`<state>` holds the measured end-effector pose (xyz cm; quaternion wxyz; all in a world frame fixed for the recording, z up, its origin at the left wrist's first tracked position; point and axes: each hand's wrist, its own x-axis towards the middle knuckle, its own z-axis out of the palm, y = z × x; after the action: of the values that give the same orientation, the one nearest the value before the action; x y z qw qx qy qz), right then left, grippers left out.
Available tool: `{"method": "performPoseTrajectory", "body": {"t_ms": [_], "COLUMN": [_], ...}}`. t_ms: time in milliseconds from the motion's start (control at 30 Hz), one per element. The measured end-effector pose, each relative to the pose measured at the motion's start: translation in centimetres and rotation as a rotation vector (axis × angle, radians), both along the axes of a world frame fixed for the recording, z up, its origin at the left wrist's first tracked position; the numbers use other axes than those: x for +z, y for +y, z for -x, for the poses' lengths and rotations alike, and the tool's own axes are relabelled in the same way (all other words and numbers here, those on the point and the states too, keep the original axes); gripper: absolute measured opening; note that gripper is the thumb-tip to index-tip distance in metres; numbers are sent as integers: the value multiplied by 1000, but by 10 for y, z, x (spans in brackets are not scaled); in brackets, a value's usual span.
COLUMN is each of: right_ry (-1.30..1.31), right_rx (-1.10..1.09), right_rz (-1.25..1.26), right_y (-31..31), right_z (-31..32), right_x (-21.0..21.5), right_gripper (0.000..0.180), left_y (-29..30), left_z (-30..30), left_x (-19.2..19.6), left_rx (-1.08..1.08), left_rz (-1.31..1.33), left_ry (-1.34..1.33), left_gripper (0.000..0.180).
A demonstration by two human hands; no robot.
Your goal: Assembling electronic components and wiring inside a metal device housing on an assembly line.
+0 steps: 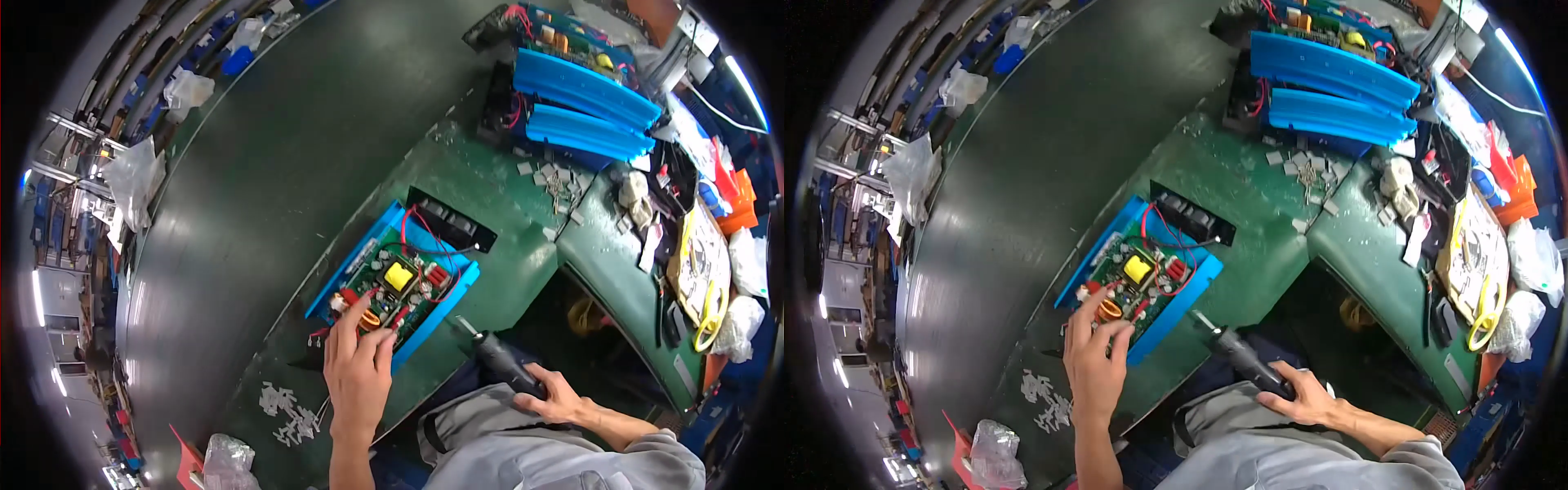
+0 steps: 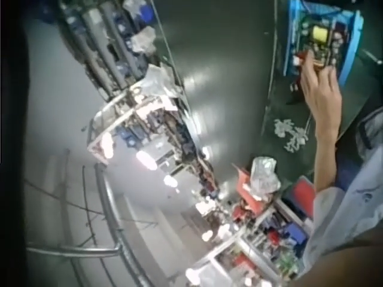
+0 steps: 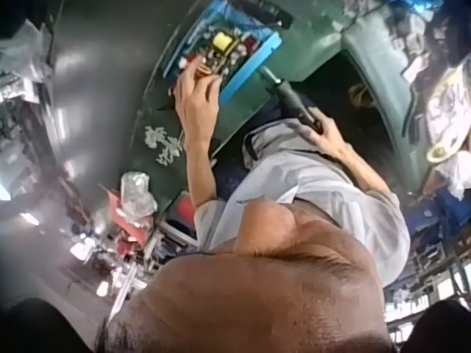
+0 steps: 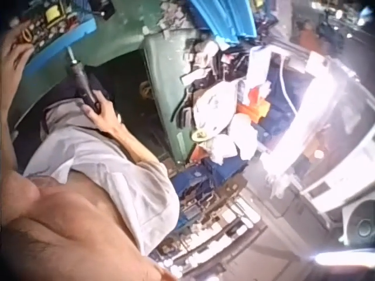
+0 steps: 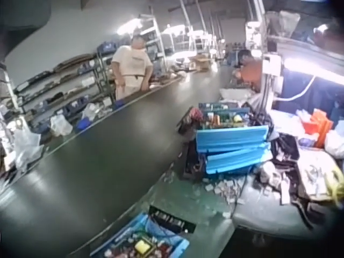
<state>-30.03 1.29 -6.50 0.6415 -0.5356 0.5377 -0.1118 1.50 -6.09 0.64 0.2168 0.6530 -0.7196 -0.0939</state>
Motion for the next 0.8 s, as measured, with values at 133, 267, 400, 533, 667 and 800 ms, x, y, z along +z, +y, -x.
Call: {"method": "performPoseTrajectory", "body": {"t_ms": [133, 267, 400, 533, 667, 800], "right_ry": [-87, -171, -278, -312, -305, -307], "right_rx": [125, 182, 27, 2, 60, 71], "right_rz": [-20, 1, 149, 145, 87, 111], "right_y": [3, 7, 17, 15, 12, 7], "right_z": [-14, -17, -26, -30, -27, -30], "right_x": [-13, -14, -26, -31, -30, -31], "right_gripper": [47, 44, 41, 44, 42, 44], "left_y": [4, 3, -5, -8, -10, -10], "left_z": [-2, 4, 10, 9, 13, 14], "left_x": [-10, -8, -8, -13, -12, -11], "left_rx": [-5, -60, -124, -127, -134, -143], "left_rz": [-40, -34, -30, -40, -86, -94], "left_ry": [-98, -171, -194, -211, -220, -205], "left_gripper": [8, 9, 10, 11, 9, 10]}}
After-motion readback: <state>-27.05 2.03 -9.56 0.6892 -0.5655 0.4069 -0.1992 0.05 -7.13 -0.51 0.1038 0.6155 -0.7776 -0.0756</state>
